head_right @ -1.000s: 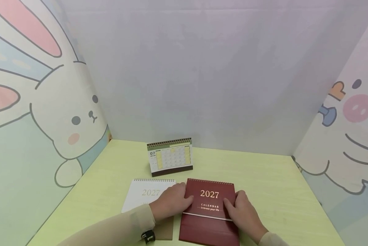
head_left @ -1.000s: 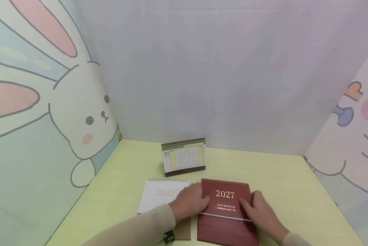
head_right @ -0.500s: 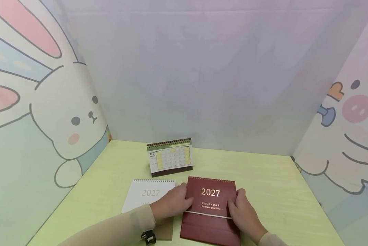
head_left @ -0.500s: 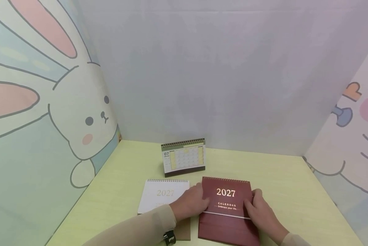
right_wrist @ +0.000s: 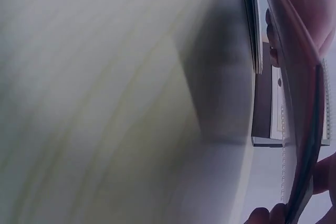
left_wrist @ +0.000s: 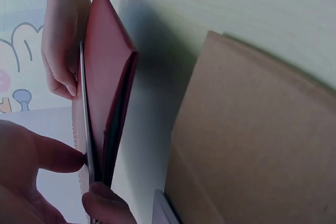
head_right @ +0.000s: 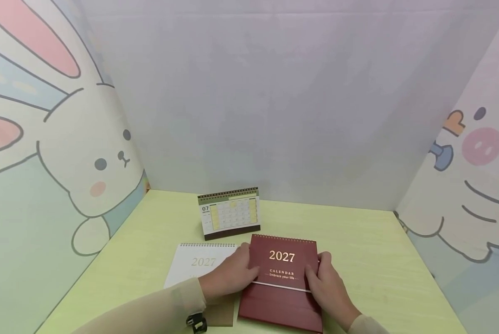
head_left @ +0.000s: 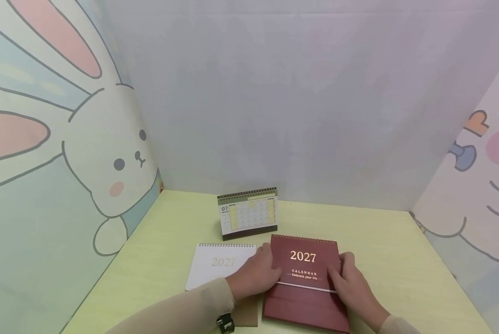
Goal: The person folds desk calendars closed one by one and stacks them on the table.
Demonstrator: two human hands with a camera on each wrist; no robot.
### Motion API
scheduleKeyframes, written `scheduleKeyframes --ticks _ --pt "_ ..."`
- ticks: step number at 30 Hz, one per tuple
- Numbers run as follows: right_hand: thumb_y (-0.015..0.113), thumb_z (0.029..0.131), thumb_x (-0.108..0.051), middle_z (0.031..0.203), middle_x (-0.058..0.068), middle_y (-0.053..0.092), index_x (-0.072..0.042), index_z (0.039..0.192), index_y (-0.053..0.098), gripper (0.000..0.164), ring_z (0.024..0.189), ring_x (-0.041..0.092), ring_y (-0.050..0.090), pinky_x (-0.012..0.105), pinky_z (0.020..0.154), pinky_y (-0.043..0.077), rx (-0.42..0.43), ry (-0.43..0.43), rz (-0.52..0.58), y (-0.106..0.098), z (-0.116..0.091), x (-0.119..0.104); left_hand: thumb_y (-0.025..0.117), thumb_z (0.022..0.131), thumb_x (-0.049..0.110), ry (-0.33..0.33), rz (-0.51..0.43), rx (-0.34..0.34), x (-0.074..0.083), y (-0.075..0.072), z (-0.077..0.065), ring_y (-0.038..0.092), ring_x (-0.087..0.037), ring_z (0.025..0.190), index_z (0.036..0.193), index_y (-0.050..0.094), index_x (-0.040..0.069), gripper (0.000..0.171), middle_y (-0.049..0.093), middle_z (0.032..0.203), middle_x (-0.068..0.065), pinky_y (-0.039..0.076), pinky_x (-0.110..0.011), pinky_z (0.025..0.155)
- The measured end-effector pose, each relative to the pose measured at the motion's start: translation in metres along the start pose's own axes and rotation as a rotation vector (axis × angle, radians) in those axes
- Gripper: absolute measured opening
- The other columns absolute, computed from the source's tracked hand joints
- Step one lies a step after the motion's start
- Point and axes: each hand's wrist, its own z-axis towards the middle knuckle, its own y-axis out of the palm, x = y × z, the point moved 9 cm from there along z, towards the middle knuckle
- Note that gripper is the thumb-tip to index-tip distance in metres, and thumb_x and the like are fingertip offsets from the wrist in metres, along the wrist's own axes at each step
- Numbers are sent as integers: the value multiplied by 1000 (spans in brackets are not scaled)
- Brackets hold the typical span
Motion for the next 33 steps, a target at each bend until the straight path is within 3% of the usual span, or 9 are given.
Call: scheduleKeyframes --ticks 4,11,26,33 --pt "61 122 -22 117 15 74 2 146 44 38 104 21 67 33 86 55 19 -10 28 -2 -4 -8 72 108 28 6 -26 -13 -1 -3 -2 68 -25 106 163 45 -8 71 65 127 -14 65 -53 98" --pt "64 121 -20 125 15 76 -1 144 45 34 108 19 68 31 90 57 24 -43 76 2 -8 -19 71 112 28 5 -51 -11 -7 -12 -9 68 -22 113 161 46 -7 65 66 125 -11 64 -53 108" --pt "68 121 -19 125 15 78 -3 142 48 33 107 16 71 27 89 59 -9 -67 171 14 -11 -33 73 111 28 -17 -79 -3 -19 -22 -20 69 -24 105 160 45 -6 65 65 124 -13 65 -51 93" --pt "69 120 -18 123 11 78 -5 141 49 31 106 15 70 25 89 59 -34 -71 216 22 -12 -38 73 110 32 -46 -41 20 -26 -28 -24 69 -25 97 156 47 -6 66 65 120 -13 64 -49 85"
